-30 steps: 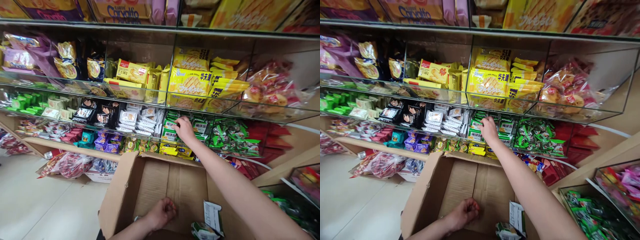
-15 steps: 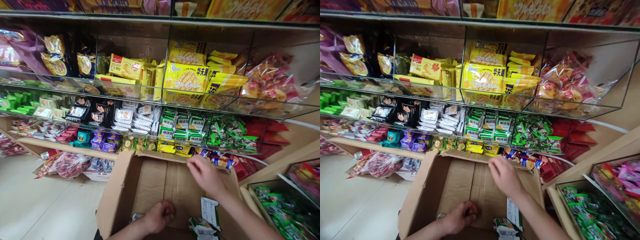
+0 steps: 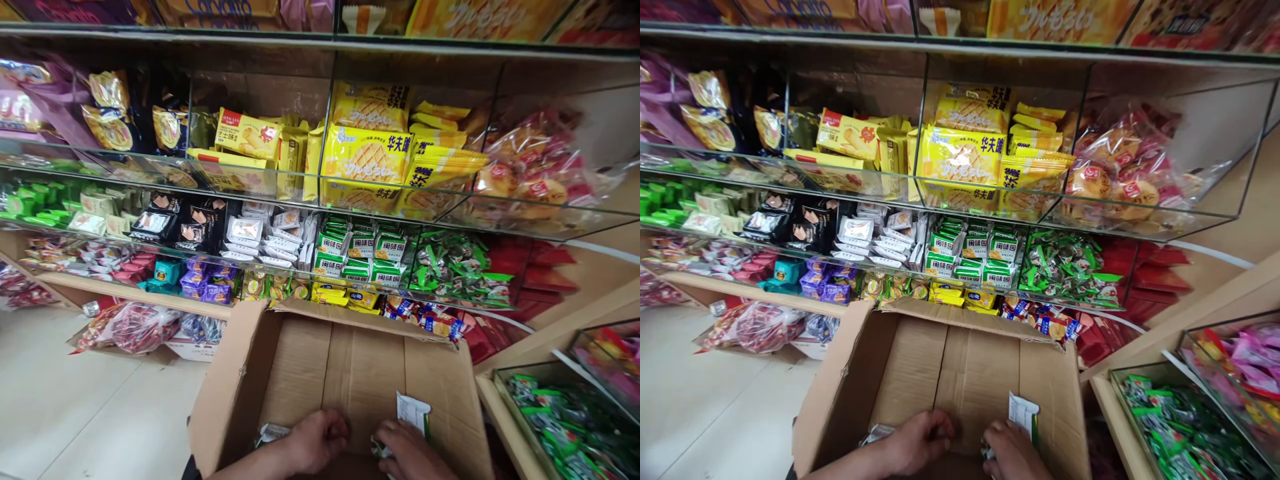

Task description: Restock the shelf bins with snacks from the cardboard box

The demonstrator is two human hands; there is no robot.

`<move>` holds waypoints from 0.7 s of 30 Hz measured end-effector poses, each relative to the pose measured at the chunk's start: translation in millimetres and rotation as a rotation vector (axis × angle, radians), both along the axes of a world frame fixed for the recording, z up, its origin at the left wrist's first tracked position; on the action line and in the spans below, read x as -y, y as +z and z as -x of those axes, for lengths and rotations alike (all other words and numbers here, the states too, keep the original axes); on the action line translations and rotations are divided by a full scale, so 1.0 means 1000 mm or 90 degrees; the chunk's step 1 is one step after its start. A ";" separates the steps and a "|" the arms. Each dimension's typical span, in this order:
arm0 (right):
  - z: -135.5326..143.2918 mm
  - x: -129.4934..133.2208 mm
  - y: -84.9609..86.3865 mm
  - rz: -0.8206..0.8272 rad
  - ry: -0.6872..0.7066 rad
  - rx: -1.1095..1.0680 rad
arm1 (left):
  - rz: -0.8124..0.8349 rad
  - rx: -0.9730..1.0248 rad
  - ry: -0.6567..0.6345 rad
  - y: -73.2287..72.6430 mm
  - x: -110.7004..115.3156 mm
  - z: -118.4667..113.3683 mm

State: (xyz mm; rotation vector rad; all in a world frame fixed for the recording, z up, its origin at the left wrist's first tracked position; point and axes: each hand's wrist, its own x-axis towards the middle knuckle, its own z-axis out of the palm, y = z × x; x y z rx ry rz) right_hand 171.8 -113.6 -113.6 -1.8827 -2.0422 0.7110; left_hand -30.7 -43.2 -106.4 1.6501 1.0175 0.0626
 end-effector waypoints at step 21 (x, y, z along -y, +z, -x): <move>0.060 -0.060 0.079 -0.270 -0.569 -0.634 | -0.062 0.347 0.250 0.085 -0.018 -0.048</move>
